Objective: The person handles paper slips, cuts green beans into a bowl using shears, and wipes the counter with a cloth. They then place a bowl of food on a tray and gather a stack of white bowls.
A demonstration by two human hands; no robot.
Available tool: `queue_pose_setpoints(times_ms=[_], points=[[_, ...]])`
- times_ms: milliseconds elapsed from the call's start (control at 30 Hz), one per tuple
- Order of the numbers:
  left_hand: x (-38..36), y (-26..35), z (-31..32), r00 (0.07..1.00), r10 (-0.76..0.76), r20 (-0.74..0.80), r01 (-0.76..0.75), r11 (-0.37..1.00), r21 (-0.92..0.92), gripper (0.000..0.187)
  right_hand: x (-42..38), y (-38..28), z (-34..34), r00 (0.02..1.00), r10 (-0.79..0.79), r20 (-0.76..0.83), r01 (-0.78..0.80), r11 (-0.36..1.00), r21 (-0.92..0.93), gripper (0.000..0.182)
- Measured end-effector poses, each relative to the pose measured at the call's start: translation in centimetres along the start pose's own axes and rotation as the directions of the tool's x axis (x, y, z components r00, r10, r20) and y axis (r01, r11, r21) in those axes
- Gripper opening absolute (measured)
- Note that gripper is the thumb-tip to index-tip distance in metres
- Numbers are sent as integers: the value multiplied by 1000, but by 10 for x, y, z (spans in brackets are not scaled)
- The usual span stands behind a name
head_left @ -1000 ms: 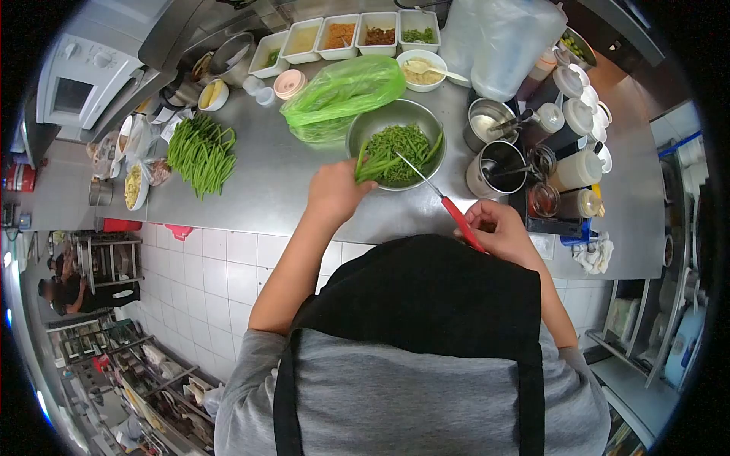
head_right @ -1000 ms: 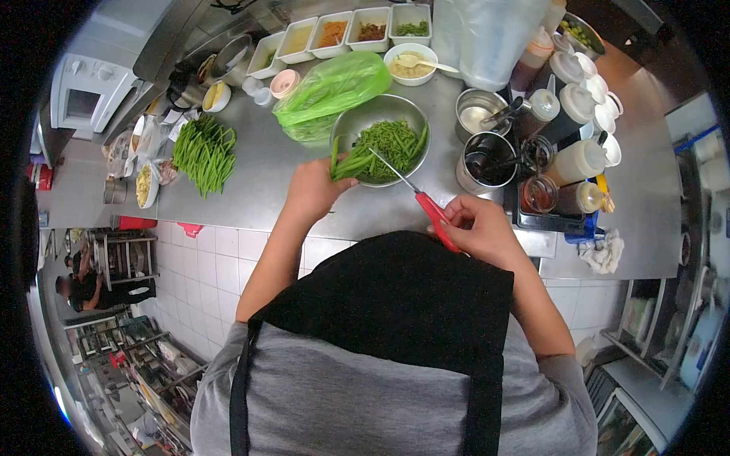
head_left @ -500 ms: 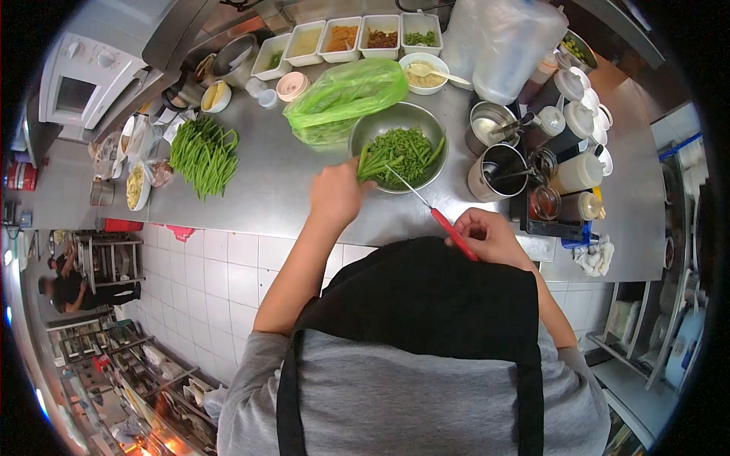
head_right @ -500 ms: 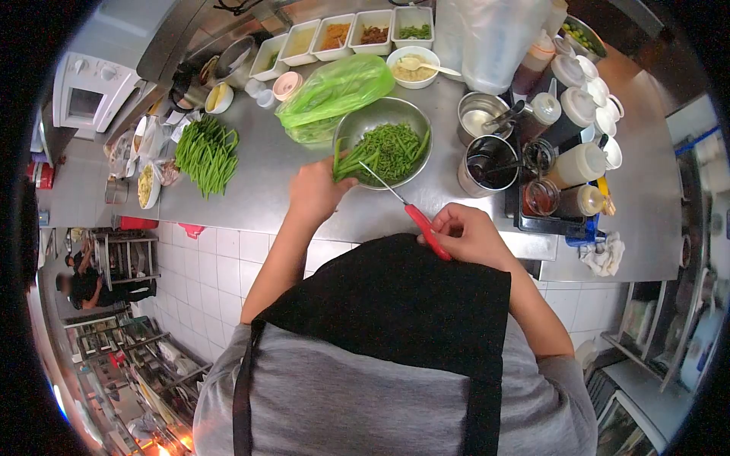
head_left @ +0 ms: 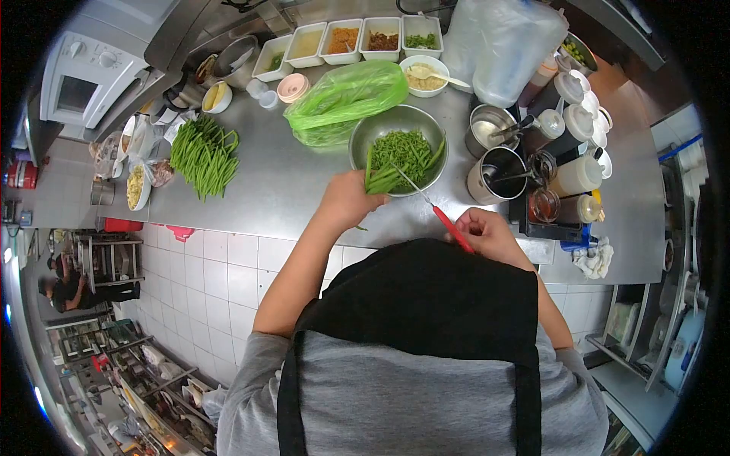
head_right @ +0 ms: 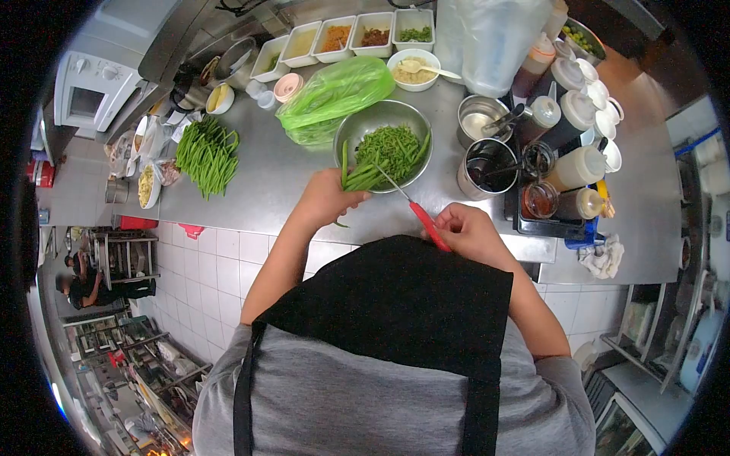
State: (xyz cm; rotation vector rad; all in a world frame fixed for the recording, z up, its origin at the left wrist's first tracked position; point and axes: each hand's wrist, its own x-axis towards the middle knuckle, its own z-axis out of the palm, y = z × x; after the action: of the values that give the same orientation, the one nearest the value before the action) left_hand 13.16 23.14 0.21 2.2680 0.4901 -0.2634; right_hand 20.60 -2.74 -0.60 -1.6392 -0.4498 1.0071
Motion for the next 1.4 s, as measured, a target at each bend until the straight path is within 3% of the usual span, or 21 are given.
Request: queue_pose_setpoints(times_ms=[133,233,367,467,567,633,667,767,833,933,1033,1233,1300,1333,1400], points=[[-2,10,-17,978,-58,198,66,997,-33,24,-9,-16,-8,999,-23,34,25,998,-55,19],[-1,18,-25,963,-47,267,38,998,40,25,-9,-27,-10,1000,-10,30,12,997,-77,18],[7,19,-25,943,-42,330,8,994,105,24,1,-41,-10,1000,-13,16,15,990,-143,20],[9,21,-25,934,-45,354,-9,989,150,23,5,-50,-9,996,84,10,-82,991,-107,20],[13,17,-25,923,-36,382,-31,985,168,23,4,-40,-15,989,149,-6,-148,972,-182,21],[16,13,-29,916,-31,400,-35,987,156,24,-3,-28,-17,997,63,-41,-71,976,-204,20],[14,14,-34,930,1,368,-44,993,108,25,-8,-24,-19,998,18,-58,-31,976,-216,20],[6,12,-49,969,142,200,-127,988,-89,30,-38,-28,-29,986,-144,-85,74,829,-554,19],[7,-6,-48,965,261,-11,-254,927,-276,33,-59,-40,-35,993,-106,-43,58,789,-611,20],[1,-6,-41,953,207,-219,-297,771,-563,33,-65,-27,-34,997,-45,-67,-13,733,-681,23],[5,-19,-32,926,243,-289,-372,712,-596,42,-46,1,-25,986,-117,-117,-17,630,-776,25],[1,-20,-23,961,214,-172,-275,719,-638,38,3,36,2,910,-409,-68,144,465,-874,21],[-2,-23,-22,949,264,-172,-302,918,-256,33,15,42,10,836,-548,-12,253,405,-879,20],[-4,-25,-21,944,287,-163,-297,954,-41,31,20,44,12,842,-539,19,270,391,-880,27],[-6,-34,-16,943,288,-169,-285,957,44,37,28,44,22,843,-532,-71,249,504,-827,31]])
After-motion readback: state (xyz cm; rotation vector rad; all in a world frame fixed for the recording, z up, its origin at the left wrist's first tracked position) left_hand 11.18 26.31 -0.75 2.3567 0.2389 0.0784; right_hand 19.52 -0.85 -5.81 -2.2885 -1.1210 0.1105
